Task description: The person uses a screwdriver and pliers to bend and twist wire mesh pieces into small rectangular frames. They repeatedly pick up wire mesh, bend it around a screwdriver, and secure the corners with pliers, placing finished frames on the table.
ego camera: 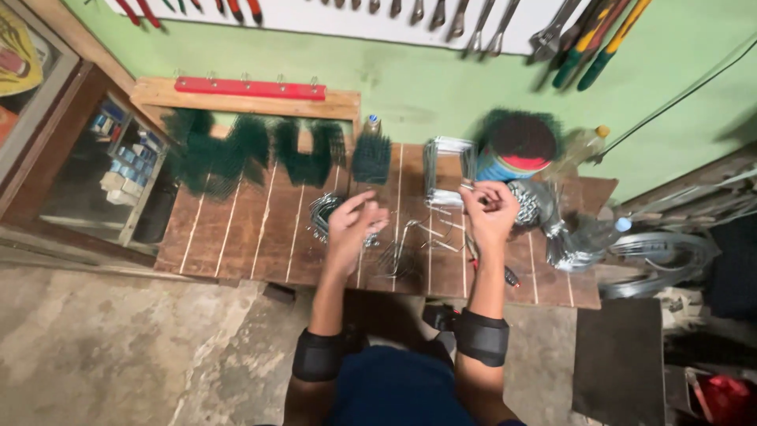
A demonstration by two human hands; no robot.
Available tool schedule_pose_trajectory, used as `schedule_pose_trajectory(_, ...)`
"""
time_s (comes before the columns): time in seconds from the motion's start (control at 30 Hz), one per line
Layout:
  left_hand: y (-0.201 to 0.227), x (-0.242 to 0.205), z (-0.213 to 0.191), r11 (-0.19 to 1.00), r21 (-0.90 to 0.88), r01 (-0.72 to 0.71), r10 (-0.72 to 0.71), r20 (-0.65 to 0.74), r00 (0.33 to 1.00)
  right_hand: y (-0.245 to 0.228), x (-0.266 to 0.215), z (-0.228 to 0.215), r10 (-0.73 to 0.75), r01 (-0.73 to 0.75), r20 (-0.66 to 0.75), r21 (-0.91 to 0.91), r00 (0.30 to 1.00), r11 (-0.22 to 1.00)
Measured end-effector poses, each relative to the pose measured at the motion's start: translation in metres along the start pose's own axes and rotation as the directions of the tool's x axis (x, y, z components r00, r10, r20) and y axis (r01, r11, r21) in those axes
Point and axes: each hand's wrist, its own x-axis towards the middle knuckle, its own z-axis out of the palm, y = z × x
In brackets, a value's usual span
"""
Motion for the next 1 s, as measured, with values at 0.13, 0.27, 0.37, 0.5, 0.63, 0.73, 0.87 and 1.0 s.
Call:
schedule_pose_trajectory(0.13, 0.005, -0.01, 0.007, 0.995, 0.049, -0.084, 0.08, 0.08, 0.994, -0.021, -0.02, 0.045, -0.026, 0.037, 0.089, -0.121, 0.996, 0.992)
schedule_pose_trajectory(0.27, 0.009, -0.016, 0.004, 0.994, 0.065, -0.092, 0.085, 0.1, 0.991, -0.03, -0.033, 0.081, -0.038, 0.047, 0.162, -0.056, 0.986, 0.997)
schedule_pose_trajectory(0.37, 0.016, -0.016, 0.001, 0.991, 0.083, -0.106, 0.098, 0.092, 0.991, -0.037, -0.034, 0.095, -0.067, 0.039, 0.168, 0.168, 0.983, 0.985)
schedule_pose_trajectory(0.5, 0.023, -0.017, -0.005, 0.989, 0.072, -0.129, 0.123, 0.08, 0.989, -0.038, -0.038, 0.094, -0.12, 0.09, 0.138, 0.206, 0.983, 0.974)
schedule_pose_trajectory(0.63, 0.024, -0.021, -0.006, 0.991, 0.071, -0.113, 0.107, 0.081, 0.991, -0.039, -0.041, 0.094, -0.102, 0.079, 0.124, 0.179, 0.987, 0.981)
schedule_pose_trajectory(0.73, 0.019, -0.025, -0.008, 0.99, 0.088, -0.111, 0.103, 0.088, 0.991, -0.044, -0.045, 0.095, -0.111, 0.083, 0.132, 0.196, 0.985, 0.977)
schedule_pose_trajectory(0.87, 0.015, -0.028, -0.01, 0.99, 0.087, -0.111, 0.103, 0.089, 0.991, -0.045, -0.049, 0.098, -0.128, 0.102, 0.167, 0.153, 0.978, 0.983)
schedule_pose_trajectory(1.0, 0.009, -0.028, -0.015, 0.991, 0.059, -0.124, 0.119, 0.074, 0.99, -0.046, -0.053, 0.099, -0.116, 0.088, 0.171, 0.164, 0.978, 0.983)
